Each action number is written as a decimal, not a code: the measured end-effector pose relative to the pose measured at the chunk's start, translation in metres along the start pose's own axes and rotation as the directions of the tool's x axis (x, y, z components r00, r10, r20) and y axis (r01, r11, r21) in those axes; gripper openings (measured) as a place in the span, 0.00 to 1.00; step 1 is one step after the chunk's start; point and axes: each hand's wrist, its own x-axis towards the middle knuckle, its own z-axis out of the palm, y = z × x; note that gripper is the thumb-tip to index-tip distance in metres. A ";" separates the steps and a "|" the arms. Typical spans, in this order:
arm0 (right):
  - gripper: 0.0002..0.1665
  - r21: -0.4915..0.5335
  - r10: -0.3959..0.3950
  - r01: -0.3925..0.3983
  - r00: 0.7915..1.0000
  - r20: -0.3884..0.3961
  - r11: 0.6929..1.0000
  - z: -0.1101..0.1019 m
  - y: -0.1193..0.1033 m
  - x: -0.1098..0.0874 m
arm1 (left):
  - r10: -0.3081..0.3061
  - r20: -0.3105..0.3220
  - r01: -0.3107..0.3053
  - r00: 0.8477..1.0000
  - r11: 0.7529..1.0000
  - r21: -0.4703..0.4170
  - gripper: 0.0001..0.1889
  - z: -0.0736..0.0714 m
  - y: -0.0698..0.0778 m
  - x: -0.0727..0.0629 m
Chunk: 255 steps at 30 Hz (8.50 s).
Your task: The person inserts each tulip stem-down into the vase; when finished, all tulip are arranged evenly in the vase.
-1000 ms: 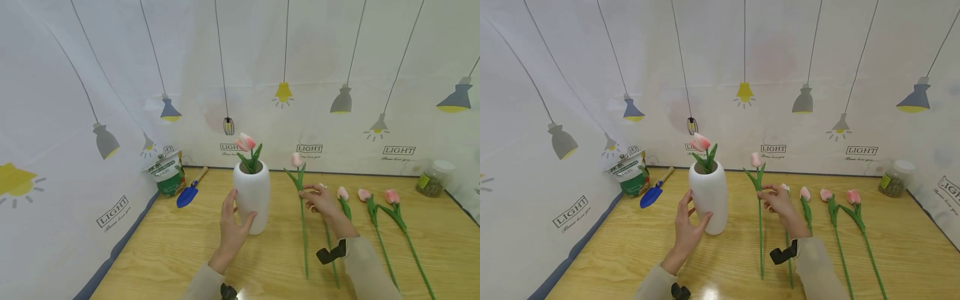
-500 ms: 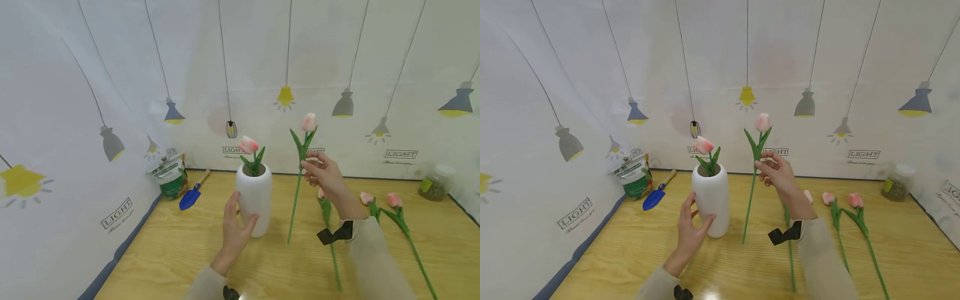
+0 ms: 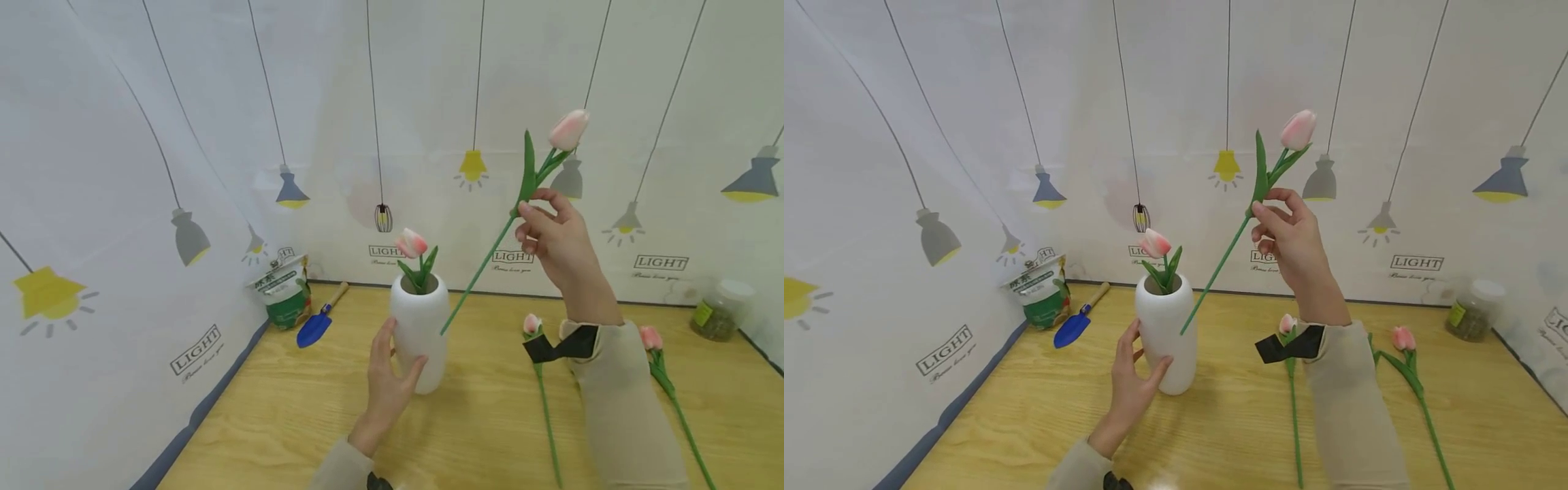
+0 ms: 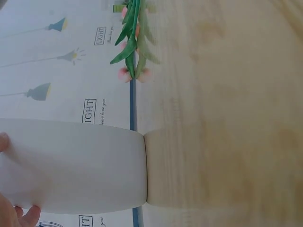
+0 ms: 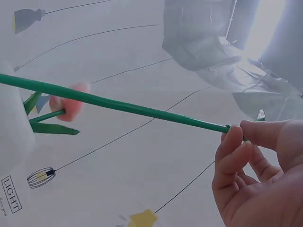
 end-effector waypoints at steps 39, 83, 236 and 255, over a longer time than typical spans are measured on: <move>0.14 -0.455 -0.099 0.075 0.995 -0.029 0.887 0.031 0.070 -0.006 | -0.005 0.006 0.005 1.000 1.000 0.003 0.41 -0.003 0.004 -0.001; 0.14 -0.350 -0.025 -0.066 0.968 -0.251 0.934 -0.065 0.121 -0.070 | 0.032 -0.011 -0.032 0.999 0.999 0.010 0.42 -0.001 -0.002 -0.002; 0.15 -0.683 0.009 0.044 0.997 0.074 0.729 0.048 0.094 -0.008 | 0.035 0.017 -0.035 0.999 0.999 0.022 0.41 -0.004 0.000 0.001; 0.14 -0.566 -0.053 0.023 0.998 -0.036 0.824 0.003 0.104 -0.029 | 0.024 0.046 -0.024 0.999 1.000 0.013 0.41 -0.004 0.000 0.001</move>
